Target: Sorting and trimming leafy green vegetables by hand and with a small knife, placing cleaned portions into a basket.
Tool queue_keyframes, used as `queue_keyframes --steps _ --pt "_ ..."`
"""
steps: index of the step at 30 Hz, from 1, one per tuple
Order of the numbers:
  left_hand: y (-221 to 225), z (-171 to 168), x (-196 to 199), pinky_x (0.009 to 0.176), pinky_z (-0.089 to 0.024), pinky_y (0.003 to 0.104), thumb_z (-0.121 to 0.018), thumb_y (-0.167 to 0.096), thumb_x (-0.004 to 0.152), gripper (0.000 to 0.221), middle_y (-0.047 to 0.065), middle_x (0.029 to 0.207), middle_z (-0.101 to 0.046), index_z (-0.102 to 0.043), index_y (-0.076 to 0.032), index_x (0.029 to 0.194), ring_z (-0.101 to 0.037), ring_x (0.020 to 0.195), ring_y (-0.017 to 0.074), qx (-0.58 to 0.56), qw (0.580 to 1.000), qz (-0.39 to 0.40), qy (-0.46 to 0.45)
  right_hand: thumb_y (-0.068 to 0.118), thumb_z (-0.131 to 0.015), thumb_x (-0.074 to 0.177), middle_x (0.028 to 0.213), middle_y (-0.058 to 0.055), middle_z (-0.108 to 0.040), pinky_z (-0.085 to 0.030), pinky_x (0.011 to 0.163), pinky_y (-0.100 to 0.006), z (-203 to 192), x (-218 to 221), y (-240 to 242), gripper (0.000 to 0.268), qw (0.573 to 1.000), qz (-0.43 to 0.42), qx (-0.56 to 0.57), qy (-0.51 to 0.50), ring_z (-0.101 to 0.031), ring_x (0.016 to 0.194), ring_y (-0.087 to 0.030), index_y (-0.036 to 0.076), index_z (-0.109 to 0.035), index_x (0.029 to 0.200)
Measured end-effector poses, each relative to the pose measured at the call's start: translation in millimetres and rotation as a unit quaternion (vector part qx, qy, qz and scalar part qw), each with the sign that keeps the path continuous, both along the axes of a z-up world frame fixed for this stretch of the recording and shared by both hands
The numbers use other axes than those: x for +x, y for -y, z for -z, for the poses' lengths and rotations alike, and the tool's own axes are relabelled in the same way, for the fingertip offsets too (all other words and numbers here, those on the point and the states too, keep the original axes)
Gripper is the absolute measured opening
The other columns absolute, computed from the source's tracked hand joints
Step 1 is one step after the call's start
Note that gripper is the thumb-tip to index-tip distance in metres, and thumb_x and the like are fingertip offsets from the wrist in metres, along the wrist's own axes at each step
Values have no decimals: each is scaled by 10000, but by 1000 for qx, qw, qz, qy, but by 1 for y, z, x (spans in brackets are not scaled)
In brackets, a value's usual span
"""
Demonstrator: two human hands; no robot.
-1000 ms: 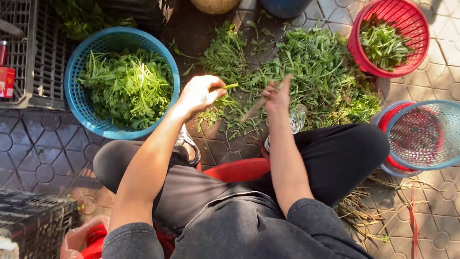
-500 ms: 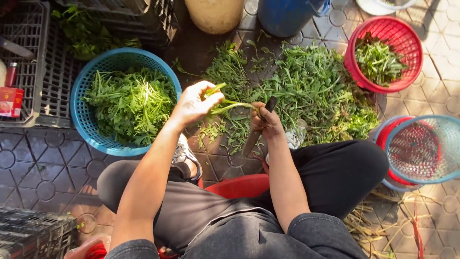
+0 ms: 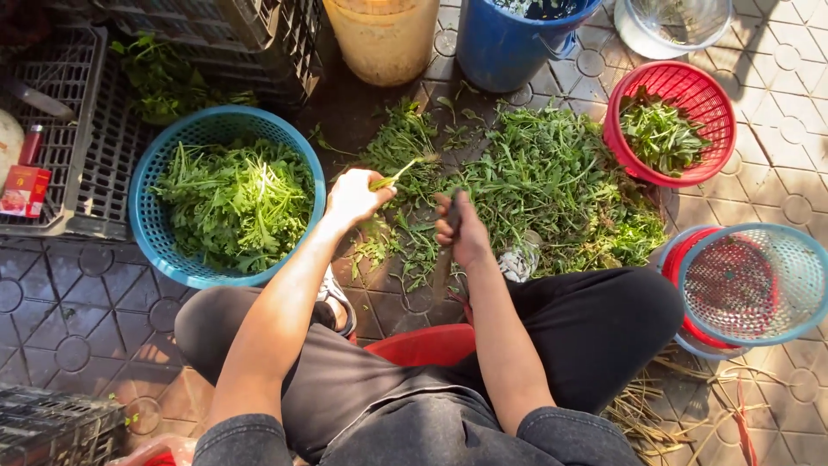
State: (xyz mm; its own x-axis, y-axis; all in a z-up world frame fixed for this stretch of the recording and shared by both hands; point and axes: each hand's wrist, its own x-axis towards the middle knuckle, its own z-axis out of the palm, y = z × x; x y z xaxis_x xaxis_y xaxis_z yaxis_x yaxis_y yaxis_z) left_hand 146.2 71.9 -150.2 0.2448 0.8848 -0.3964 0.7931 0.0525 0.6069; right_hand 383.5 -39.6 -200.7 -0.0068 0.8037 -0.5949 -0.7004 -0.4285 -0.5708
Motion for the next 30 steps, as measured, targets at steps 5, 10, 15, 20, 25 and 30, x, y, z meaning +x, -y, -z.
queue_keyframes --steps 5,10,15,20,25,30 --pt "25 -11 9 908 -636 440 -718 -606 867 346 -43 969 -839 -860 -404 1108 -819 1028 244 0 994 75 -77 370 -707 1132 1156 -37 -687 -572 626 -220 7 -42 -4 442 990 -70 95 72 -708 793 -108 107 -646 1482" --pt "36 -83 -40 994 -620 533 -662 -523 936 352 54 1127 -849 -853 -351 1178 -797 1140 343 32 977 97 -189 530 -637 1096 1043 31 -556 -513 556 -170 4 -2 -35 466 992 95 58 60 -542 701 -52 161 -639 1382" --pt "26 -151 -144 1079 -556 644 -842 -477 980 566 299 1309 -759 -787 -166 1450 -704 1229 495 51 959 5 -279 764 -749 905 1086 -69 -706 -406 488 -209 99 61 -19 1050 947 303 -105 -24 -474 659 -80 63 -422 1616" --pt "36 -124 -190 1066 -534 603 -931 -404 983 851 366 1436 -671 -615 122 1573 -638 1328 511 313 933 85 -157 253 -724 1087 1207 -42 -803 -527 612 -289 170 -1 10 258 854 -131 -198 464 -644 752 -121 138 -753 1316" --pt "52 -138 -156 1112 -559 498 -797 -491 1042 788 271 1445 -731 -648 101 1539 -704 1305 409 319 929 167 -82 323 -672 1117 1357 -111 -525 -593 725 -518 230 -39 18 235 618 -437 -119 643 -652 862 -355 120 -646 1234" --pt "53 -123 -133 1076 -550 509 -878 -407 946 795 214 1444 -737 -625 9 1575 -715 1257 410 299 938 165 -60 386 -596 1135 1333 -99 -459 -559 623 -536 247 -23 9 290 608 -452 -75 648 -599 776 -342 99 -613 1098"
